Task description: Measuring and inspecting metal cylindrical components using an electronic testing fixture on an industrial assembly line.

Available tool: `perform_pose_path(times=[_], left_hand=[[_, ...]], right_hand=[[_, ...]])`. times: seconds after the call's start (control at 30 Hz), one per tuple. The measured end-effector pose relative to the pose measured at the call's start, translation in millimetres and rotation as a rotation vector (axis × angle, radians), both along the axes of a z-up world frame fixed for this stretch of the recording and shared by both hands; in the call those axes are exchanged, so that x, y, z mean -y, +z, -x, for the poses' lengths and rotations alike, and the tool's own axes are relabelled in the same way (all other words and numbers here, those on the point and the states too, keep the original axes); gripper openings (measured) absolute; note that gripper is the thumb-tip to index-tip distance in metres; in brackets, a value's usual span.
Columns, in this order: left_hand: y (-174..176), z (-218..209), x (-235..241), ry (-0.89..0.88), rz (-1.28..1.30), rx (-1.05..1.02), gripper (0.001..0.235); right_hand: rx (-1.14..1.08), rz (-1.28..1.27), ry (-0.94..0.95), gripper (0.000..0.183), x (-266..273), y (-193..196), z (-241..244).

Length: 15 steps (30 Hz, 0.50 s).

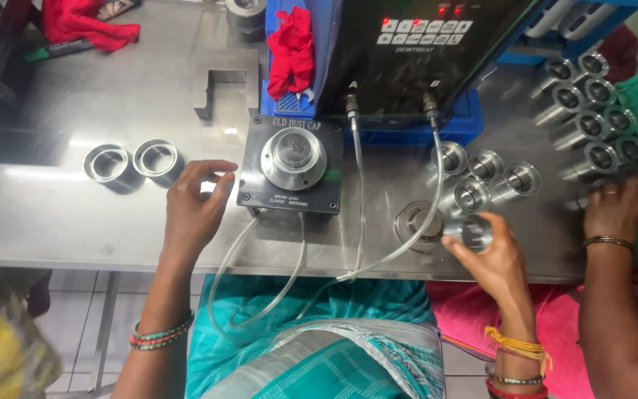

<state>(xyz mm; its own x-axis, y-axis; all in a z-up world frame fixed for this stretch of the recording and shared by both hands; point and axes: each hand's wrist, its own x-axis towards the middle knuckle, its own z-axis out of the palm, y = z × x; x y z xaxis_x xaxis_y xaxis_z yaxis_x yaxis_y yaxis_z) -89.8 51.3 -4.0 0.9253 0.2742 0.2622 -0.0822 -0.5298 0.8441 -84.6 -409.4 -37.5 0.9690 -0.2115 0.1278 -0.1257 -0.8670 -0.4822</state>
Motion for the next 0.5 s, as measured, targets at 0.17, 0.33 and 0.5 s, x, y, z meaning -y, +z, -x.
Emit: perform_pose_path(times=[0.17,0.33,0.5], left_hand=[[5,-3,5,-0.045,0.020,0.003,0.017],[6,1,4,-0.045,0.000,0.027,0.017],[3,-11,19,-0.034,0.032,0.080,0.017]], right_hand=[[-0.053,0.104,0.332,0.078,-52,25,-14],[-0.288,0.255,0.256,0.087,-64,24,-23],[-0.347,0.365,0.266,0.103,-44,0,-28]])
